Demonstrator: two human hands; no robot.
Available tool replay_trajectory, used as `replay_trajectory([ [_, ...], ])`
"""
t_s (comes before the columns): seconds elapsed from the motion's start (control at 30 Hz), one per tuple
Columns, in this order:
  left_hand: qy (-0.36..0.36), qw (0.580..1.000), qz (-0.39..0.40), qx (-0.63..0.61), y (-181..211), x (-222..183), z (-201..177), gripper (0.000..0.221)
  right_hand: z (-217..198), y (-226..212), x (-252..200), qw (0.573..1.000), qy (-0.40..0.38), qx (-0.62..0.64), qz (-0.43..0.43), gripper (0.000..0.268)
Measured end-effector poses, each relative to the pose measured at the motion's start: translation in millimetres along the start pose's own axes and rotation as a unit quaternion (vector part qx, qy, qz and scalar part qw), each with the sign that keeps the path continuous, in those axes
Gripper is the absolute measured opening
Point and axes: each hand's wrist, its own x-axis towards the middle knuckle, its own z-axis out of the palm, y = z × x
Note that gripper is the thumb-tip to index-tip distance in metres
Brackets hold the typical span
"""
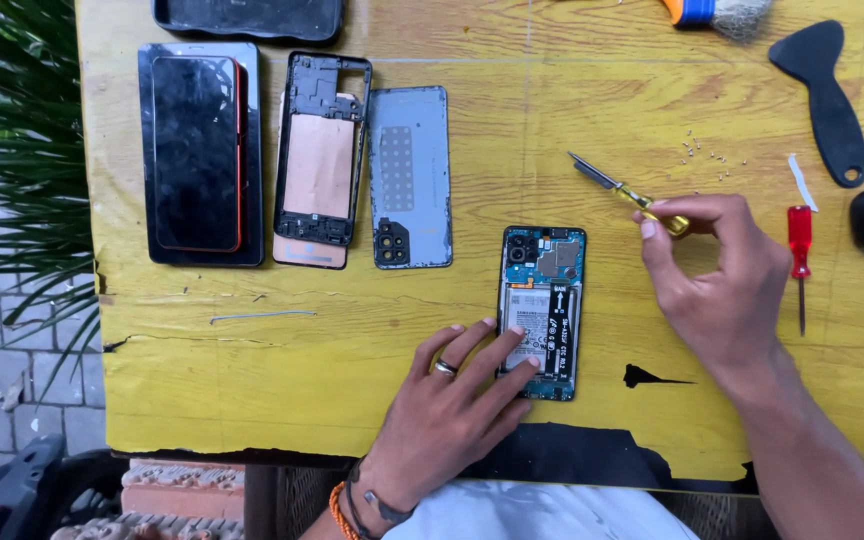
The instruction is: The person repairs a disassembled smartphone on a yellow workbench. They connect ribbon cables, use a yellow screwdriver to secure screws, and use a red screwdriver to adjust internal components. The phone remains open throughout the clip.
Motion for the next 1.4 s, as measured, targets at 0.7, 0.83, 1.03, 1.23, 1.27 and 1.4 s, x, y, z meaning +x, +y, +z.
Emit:
replay_trajectory([
  [0.7, 0.166, 0.968, -0.141, 0.127, -61.8, -9.1, -17.6, 0.038, 1.2, -2.1, 5.2, 0.982, -0.073, -0.144, -0.096, 0.027],
  [0.83, 0.177, 0.948, -0.193, 0.181, -84.1, -11.1, -30.1, 0.037, 2.8, -1.1, 5.0, 0.979, -0.081, -0.150, -0.107, 0.025],
  [1.03, 0.159, 0.943, -0.204, 0.208, -91.2, -7.8, -36.8, 0.032, 1.6, -3.4, 4.5, 0.982, -0.076, -0.134, -0.108, 0.022],
  [1.23, 0.160, 0.944, -0.203, 0.207, -95.3, -10.4, -33.2, 0.027, 1.4, 2.1, 0.6, 0.976, -0.106, -0.162, -0.103, 0.025],
  [1.27, 0.165, 0.944, -0.199, 0.207, -95.9, -10.3, -32.8, 0.027, 1.5, 2.0, 0.7, 0.975, -0.105, -0.165, -0.103, 0.024],
  [1.4, 0.176, 0.944, -0.190, 0.206, -98.7, -9.5, -31.8, 0.020, 0.0, -0.4, 1.8, 0.975, -0.105, -0.161, -0.113, 0.023],
])
